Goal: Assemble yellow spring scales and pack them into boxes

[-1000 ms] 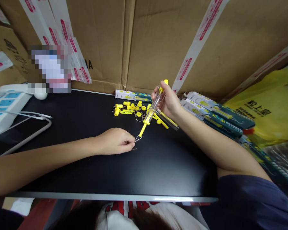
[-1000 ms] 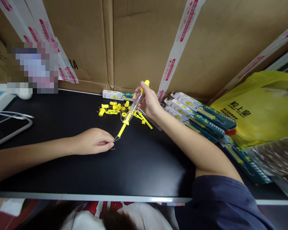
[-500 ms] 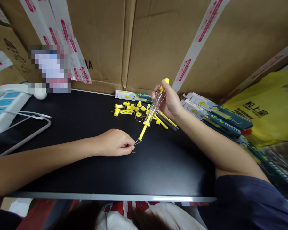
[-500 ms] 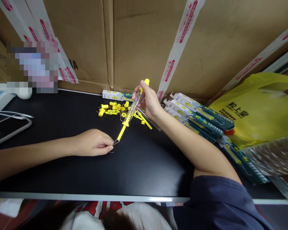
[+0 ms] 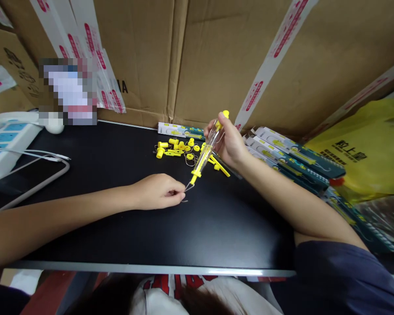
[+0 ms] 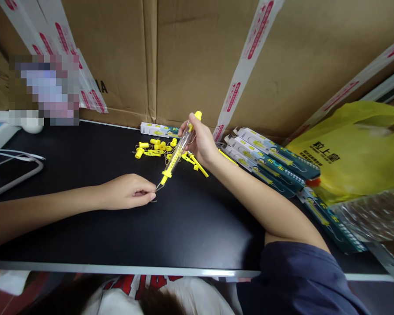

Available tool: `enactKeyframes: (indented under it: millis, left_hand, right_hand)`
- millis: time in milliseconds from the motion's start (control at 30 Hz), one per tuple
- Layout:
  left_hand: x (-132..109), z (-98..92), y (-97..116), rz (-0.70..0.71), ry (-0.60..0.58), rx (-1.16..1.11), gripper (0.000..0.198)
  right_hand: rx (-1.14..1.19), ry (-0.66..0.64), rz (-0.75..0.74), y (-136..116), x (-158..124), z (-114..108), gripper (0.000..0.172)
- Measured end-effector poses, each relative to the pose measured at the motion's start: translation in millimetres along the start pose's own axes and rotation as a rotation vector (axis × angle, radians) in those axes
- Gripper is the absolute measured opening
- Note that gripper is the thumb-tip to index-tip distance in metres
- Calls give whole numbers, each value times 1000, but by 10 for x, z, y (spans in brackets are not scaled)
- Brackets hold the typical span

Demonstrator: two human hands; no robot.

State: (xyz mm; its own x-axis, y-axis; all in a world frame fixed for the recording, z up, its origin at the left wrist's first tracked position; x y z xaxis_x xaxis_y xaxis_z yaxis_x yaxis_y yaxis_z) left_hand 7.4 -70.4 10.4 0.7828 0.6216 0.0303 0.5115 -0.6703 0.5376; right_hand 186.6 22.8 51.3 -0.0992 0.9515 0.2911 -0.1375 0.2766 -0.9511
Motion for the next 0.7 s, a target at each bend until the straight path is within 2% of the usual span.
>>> enactKeyframes:
  millis: [133, 233, 300, 500, 600, 700]
  left_hand:
    - [7, -74, -87, -91, 95, -112, 28]
    - [7, -113, -154, -121, 141, -211, 38]
    - [9, -146, -202, -129, 212, -311, 43]
    - [34, -194, -263, -46, 400, -555, 46]
    - [59, -144, -279, -49, 388, -723, 57]
    - [75, -88, -300, -118, 330, -825, 66]
  right_hand:
    - [18, -45, 27, 20, -98, 105, 54]
    - [40, -82, 32, -2, -151, 152, 52]
    - [58, -119, 26, -24, -186, 185, 51]
    - [51, -367, 83, -32, -410, 415, 44]
    - [-11, -469, 122, -5, -500, 493, 42]
    - [-57, -526, 143, 22, -503, 493, 44]
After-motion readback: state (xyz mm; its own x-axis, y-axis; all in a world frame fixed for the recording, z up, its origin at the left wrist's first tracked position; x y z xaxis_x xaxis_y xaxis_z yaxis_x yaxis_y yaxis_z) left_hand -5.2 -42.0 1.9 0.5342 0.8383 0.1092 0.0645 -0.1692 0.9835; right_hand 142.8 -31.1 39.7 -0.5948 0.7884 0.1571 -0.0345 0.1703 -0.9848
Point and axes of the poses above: each hand's wrist, its own x-axis towards the middle knuckle, its own z-axis out of the palm, y = z × x, the point moved 4 cm from there along x, towards the middle knuckle, and after that the axes turned 6 degrees about -z, right-handed, at the moved point
